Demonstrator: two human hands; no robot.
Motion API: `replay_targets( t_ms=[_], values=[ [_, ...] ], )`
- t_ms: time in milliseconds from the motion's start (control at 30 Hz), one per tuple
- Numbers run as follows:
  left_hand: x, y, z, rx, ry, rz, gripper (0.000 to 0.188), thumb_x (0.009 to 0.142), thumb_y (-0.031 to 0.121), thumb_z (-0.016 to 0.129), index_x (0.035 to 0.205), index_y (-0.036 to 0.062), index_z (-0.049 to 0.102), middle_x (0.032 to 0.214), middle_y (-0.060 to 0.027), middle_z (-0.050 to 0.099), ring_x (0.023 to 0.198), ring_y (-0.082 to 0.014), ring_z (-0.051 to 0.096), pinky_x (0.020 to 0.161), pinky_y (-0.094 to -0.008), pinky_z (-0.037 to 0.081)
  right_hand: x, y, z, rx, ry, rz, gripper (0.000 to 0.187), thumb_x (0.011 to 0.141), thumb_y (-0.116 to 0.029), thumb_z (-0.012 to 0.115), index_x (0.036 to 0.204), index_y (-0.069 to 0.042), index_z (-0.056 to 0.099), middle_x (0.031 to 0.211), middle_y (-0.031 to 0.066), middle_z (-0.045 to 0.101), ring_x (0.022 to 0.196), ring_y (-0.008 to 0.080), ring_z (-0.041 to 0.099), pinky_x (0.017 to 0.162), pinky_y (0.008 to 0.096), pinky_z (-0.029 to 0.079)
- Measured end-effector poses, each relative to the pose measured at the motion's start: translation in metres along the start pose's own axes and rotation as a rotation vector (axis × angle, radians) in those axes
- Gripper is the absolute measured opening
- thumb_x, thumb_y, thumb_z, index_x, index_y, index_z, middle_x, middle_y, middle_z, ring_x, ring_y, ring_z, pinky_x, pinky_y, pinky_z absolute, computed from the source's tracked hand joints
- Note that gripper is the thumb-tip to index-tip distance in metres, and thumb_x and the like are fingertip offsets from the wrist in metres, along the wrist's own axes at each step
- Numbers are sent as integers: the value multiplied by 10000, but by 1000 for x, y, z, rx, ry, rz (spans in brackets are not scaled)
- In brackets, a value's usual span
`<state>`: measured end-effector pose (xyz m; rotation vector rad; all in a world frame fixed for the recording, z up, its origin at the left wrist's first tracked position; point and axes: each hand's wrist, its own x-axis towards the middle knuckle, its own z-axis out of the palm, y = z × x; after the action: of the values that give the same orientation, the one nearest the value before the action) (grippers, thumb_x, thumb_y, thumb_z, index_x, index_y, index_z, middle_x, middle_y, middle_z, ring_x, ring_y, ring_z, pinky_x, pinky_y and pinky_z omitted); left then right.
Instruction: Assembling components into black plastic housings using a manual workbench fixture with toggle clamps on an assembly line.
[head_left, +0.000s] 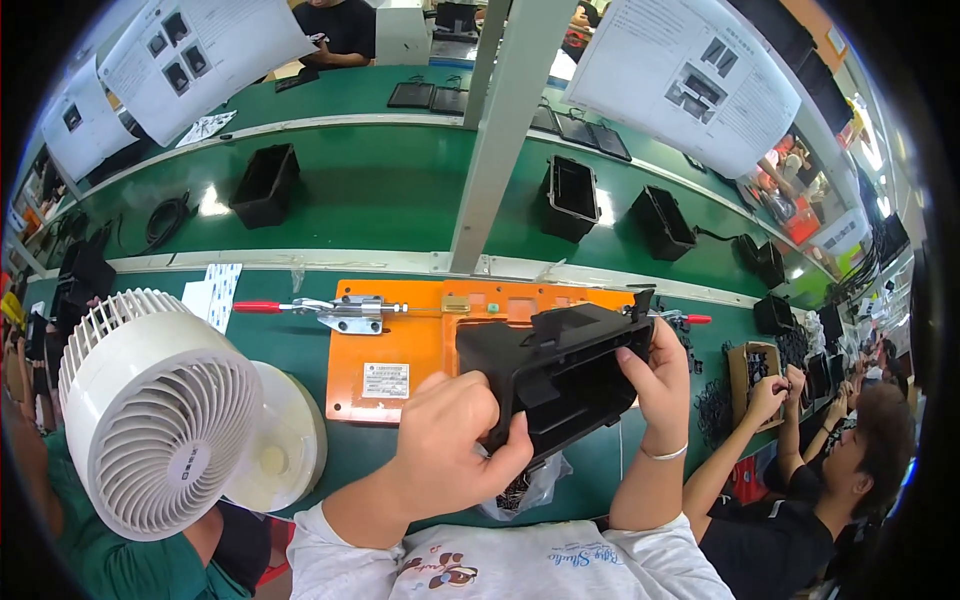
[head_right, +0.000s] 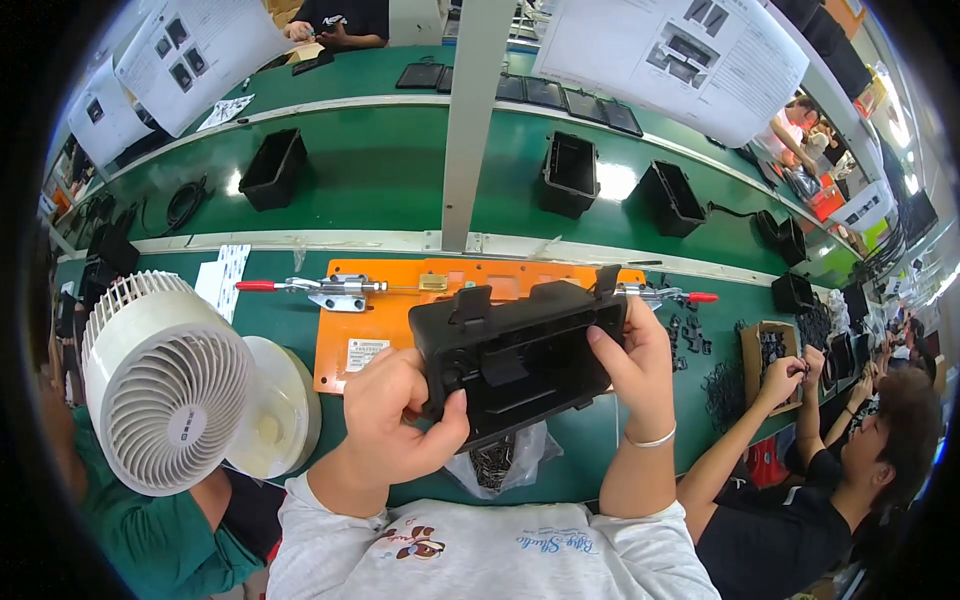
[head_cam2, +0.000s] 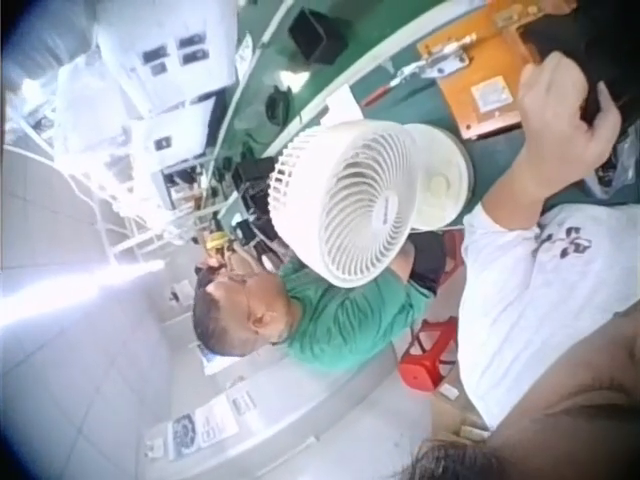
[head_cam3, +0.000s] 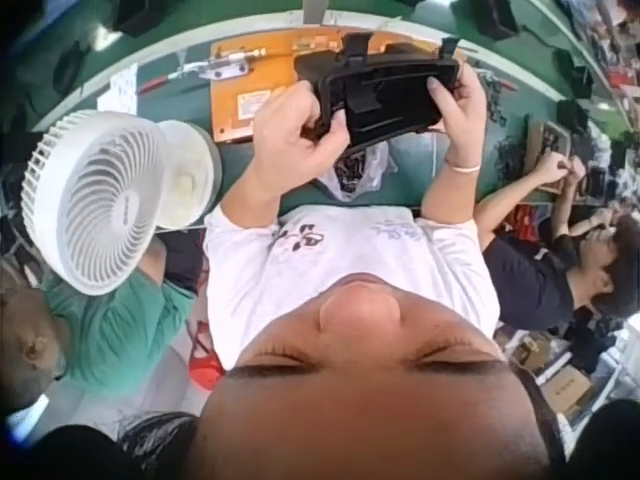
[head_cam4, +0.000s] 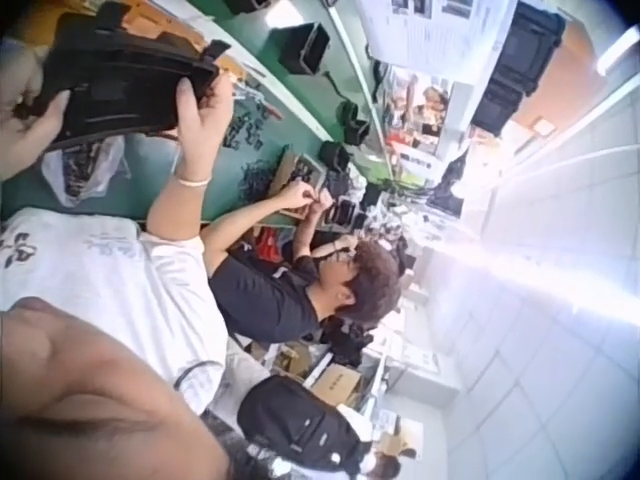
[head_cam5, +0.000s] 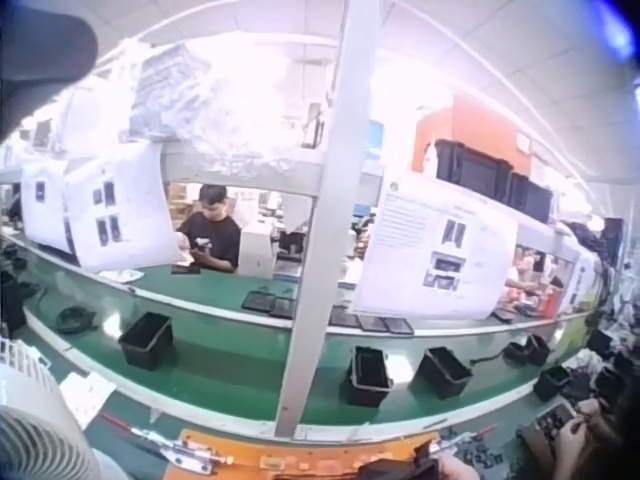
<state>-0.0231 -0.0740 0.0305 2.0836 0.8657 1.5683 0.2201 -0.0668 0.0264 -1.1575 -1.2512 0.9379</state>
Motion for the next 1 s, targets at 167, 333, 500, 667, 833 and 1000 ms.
replay_targets(
  t_ms=[167,333,500,667,833,1000],
  values=[
    [4,-4,-2,-91,-104,-150,312,680,172,787,763,78,501,656,-43,477,561,-216,472,580,-342,329,23,16,-45,142,213,10,101,798,14,572,882,-40,555,846,11,609,723,82,543,680,219,449],
    [10,-6,-10,27,-169,-110,282,707,190,779,819,64,553,720,-57,551,631,-222,538,623,-343,341,108,67,-154,490,533,361,68,832,-28,591,839,-45,525,760,71,564,613,180,515,645,330,523],
    [14,-8,-14,87,-178,-109,275,707,193,778,813,56,564,715,-61,549,631,-223,528,630,-338,338,184,100,-168,470,784,474,171,852,-92,633,920,-3,505,834,141,557,688,280,583,789,460,560],
    [14,-14,-15,122,-186,-117,275,706,196,781,817,52,575,718,-61,548,623,-223,518,640,-336,333,196,78,-98,20,84,806,758,897,-391,613,1357,124,302,1319,301,461,1041,443,596,854,493,517],
    [15,-17,-13,147,-204,-93,276,715,207,776,834,53,579,719,-58,541,621,-225,515,640,-342,330,222,123,-52,-1351,106,-380,554,708,-240,776,1193,-77,565,1133,142,643,986,328,640,922,544,441],
    [15,-21,-15,222,-204,-81,266,708,188,765,839,49,582,702,-36,538,614,-173,522,645,-310,364,232,101,-28,-1663,-394,56,301,712,-211,751,941,-68,618,966,119,683,982,321,631,882,520,440]
  ],
)
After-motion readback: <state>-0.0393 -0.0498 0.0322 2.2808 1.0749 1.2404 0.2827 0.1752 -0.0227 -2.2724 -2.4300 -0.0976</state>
